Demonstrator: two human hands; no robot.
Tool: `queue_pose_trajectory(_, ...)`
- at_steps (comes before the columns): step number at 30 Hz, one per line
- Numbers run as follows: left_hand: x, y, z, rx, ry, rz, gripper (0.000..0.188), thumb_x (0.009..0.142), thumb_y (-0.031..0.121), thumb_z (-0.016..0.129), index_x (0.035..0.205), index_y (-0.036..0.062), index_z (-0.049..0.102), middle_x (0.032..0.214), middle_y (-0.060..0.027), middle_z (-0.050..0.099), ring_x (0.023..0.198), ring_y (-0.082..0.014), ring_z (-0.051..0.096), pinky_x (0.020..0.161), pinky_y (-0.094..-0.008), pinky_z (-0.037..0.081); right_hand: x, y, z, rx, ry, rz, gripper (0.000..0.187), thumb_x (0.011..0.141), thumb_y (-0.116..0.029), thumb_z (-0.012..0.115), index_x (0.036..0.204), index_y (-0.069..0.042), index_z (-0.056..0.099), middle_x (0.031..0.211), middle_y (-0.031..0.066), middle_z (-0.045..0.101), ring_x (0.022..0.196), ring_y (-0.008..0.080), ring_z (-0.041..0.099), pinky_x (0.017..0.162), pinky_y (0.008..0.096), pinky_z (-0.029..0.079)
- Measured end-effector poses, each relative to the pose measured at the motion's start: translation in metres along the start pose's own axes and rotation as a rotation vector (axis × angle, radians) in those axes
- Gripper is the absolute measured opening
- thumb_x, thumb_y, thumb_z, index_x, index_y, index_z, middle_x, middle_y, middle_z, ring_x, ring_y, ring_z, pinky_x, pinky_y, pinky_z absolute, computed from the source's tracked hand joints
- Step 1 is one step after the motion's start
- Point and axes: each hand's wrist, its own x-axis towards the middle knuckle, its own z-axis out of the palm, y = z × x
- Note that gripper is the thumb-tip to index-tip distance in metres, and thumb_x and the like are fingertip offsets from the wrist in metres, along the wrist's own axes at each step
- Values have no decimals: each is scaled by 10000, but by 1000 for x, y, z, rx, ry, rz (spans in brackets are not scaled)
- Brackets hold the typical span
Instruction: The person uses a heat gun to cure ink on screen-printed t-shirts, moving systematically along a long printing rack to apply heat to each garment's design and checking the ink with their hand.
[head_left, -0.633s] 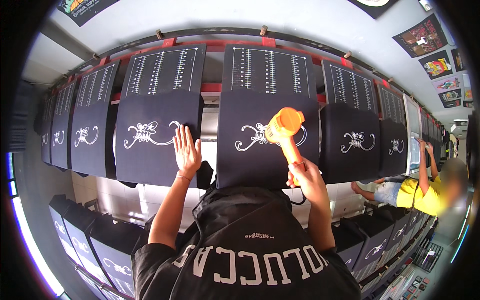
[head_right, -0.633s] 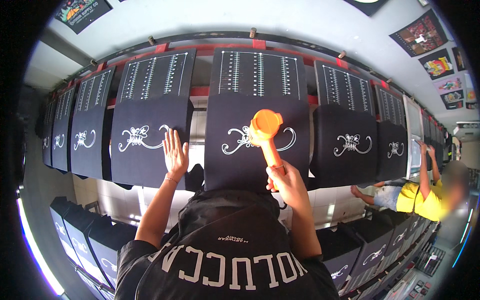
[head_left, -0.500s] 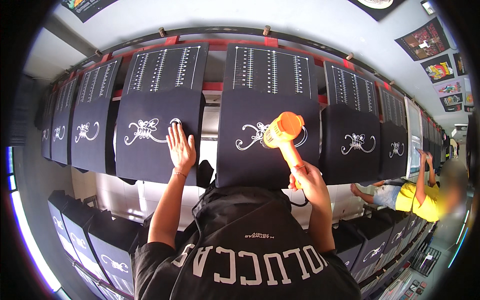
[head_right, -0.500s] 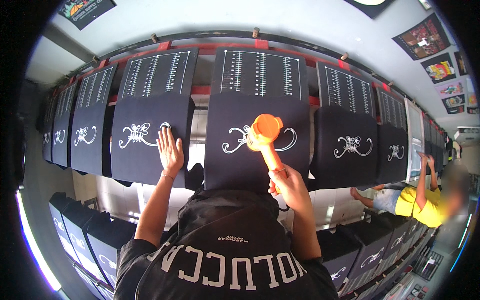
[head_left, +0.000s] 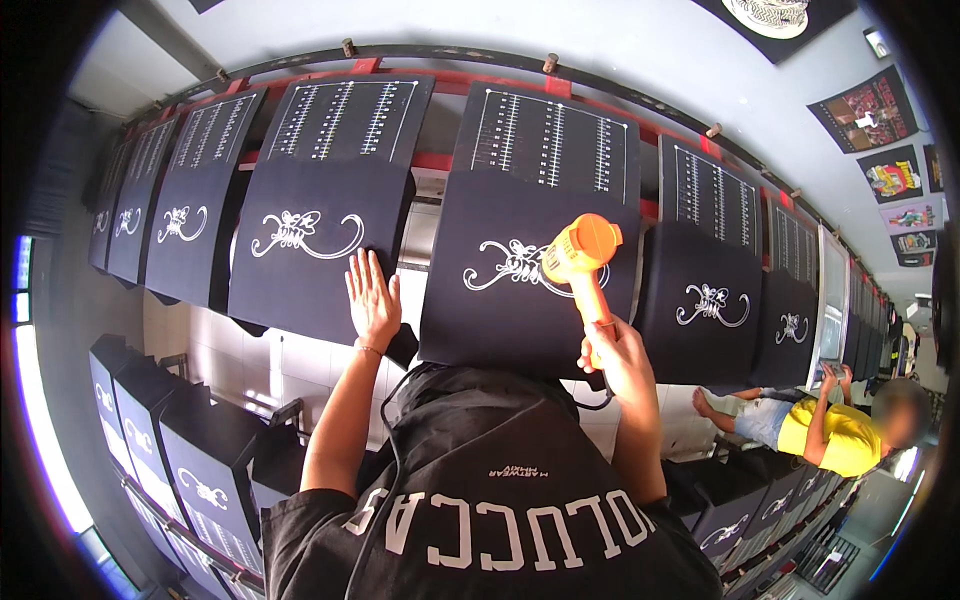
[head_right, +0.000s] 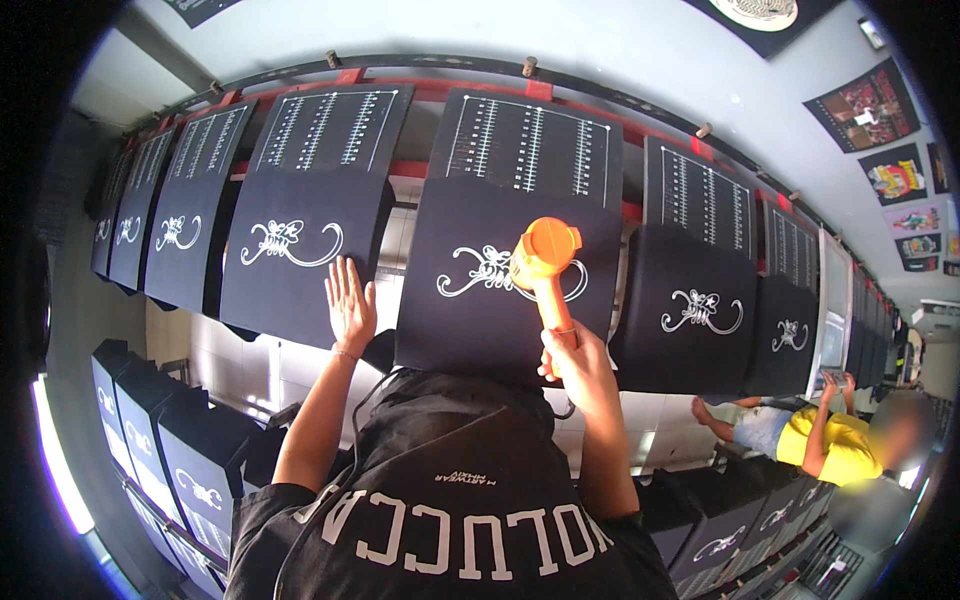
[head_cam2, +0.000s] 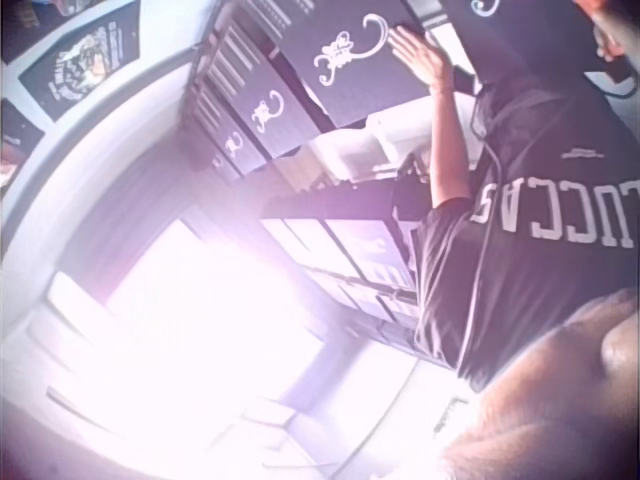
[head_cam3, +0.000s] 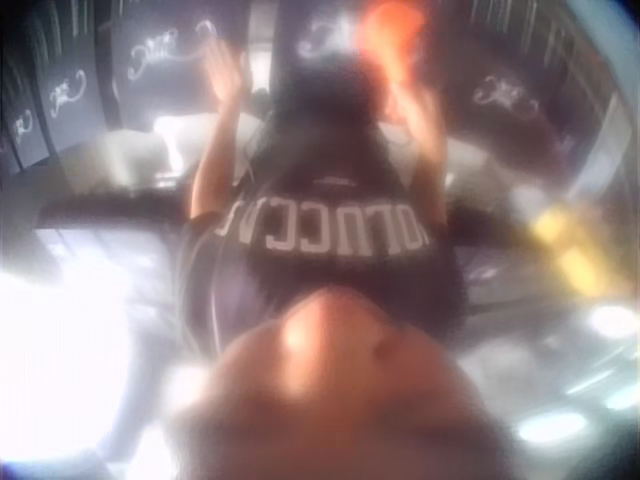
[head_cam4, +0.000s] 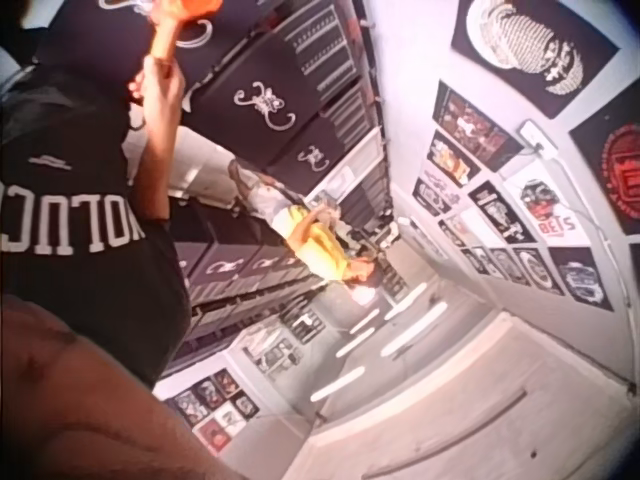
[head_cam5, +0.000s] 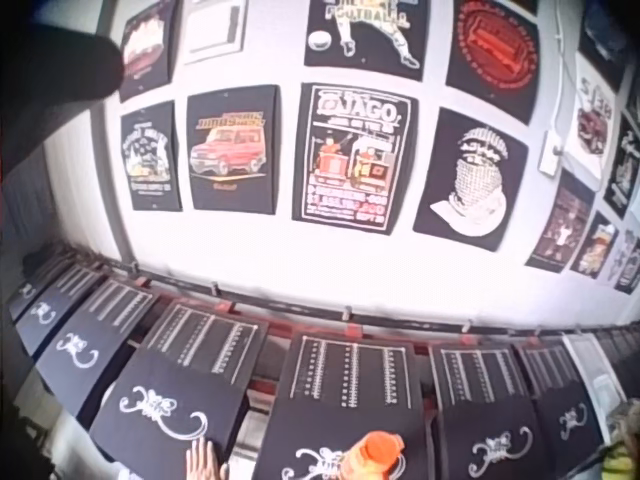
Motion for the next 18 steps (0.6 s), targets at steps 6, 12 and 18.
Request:
queue_pose_trajectory(6,-15,-5,1,40,72,-376,575,1037,306,416,1507,-12,320,1592,-204,275,1494,-372,203,1212,-496,143,17,-6,-8,25,-168,-22,272,987,-234,621,1121,0,579,707,15,578,594,95,586,545,237,483)
queue_pose_trajectory(12,-25,-7,4,44,126,-615,585,1036,339,387,1513,9,318,1603,-181,266,1501,-349,196,1211,-510,122,32,-17,-3,-78,-22,-87,271,981,-265,629,1060,-8,598,725,22,593,598,104,595,545,240,490)
queue_pose_trajectory(18,-20,-2,2,101,97,-710,599,1024,372,404,1518,40,331,1608,-156,266,1507,-323,184,1217,-501,107,43,-20,-30,-58,-138,-43,264,980,-270,632,1015,-10,596,739,30,607,606,114,613,549,243,496)
